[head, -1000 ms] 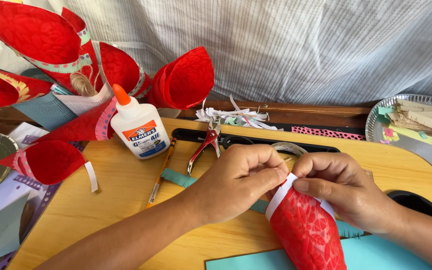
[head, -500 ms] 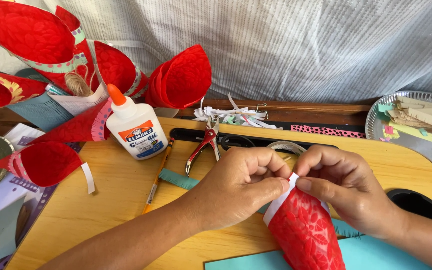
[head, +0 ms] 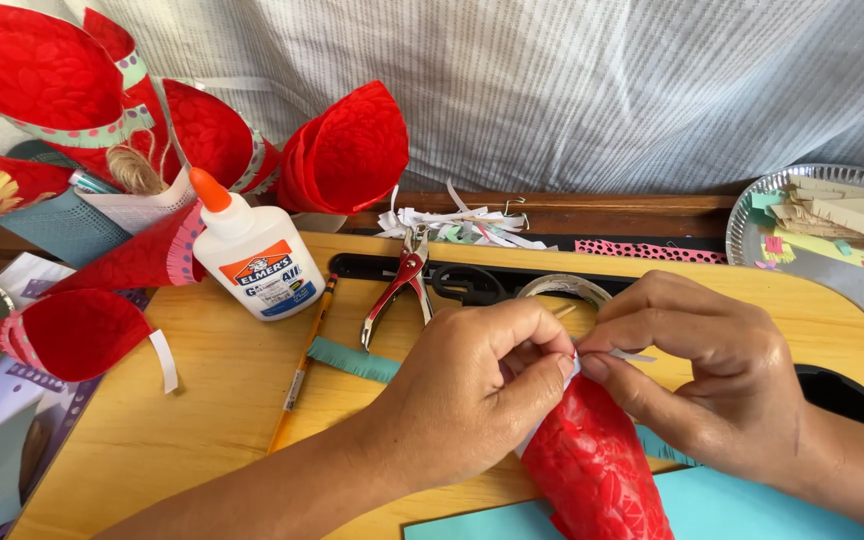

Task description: Attaching a blue fringed paper strip to a red paper cone as part of a handcraft project.

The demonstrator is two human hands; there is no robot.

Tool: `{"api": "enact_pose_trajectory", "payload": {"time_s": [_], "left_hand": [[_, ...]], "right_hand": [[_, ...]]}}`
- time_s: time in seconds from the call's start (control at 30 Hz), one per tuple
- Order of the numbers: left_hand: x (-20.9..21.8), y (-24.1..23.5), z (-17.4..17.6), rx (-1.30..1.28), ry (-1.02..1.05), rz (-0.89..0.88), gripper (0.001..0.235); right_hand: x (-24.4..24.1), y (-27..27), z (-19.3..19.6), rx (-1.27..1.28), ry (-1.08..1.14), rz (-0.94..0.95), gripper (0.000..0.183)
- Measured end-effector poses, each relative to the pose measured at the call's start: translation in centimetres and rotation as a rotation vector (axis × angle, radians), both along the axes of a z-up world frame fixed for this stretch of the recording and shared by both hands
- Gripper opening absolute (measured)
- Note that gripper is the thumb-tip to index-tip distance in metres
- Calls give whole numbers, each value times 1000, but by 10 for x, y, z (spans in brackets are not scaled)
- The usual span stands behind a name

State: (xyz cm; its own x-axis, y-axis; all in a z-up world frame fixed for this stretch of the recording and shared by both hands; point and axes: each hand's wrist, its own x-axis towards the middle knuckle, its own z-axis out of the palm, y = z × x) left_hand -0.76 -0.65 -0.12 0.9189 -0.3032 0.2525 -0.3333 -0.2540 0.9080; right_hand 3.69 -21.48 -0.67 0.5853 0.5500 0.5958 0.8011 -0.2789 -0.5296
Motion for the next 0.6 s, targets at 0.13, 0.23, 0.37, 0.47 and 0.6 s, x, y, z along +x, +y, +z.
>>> {"api": "enact_pose_trajectory", "payload": {"time_s": [0.13,0.23,0.37,0.47,0.6], "left_hand": [[-1,-2,-1,37,-61,3,10],[-1,-3,-2,54,-89,0,9],[-2,-3,-2,23,-80,-1,9],[-2,-3,-2,24,-59,-4,10],[-2,-3,-2,38,-35,-3,9]], "right_hand": [[1,-3,7,-62,27,19,9],[2,-5,7,-84,70,21,9],[6,-6,8,-83,44,95,8],[7,-6,11,-92,10,145,10],[8,-5,13,-113,-26,175,11]]}}
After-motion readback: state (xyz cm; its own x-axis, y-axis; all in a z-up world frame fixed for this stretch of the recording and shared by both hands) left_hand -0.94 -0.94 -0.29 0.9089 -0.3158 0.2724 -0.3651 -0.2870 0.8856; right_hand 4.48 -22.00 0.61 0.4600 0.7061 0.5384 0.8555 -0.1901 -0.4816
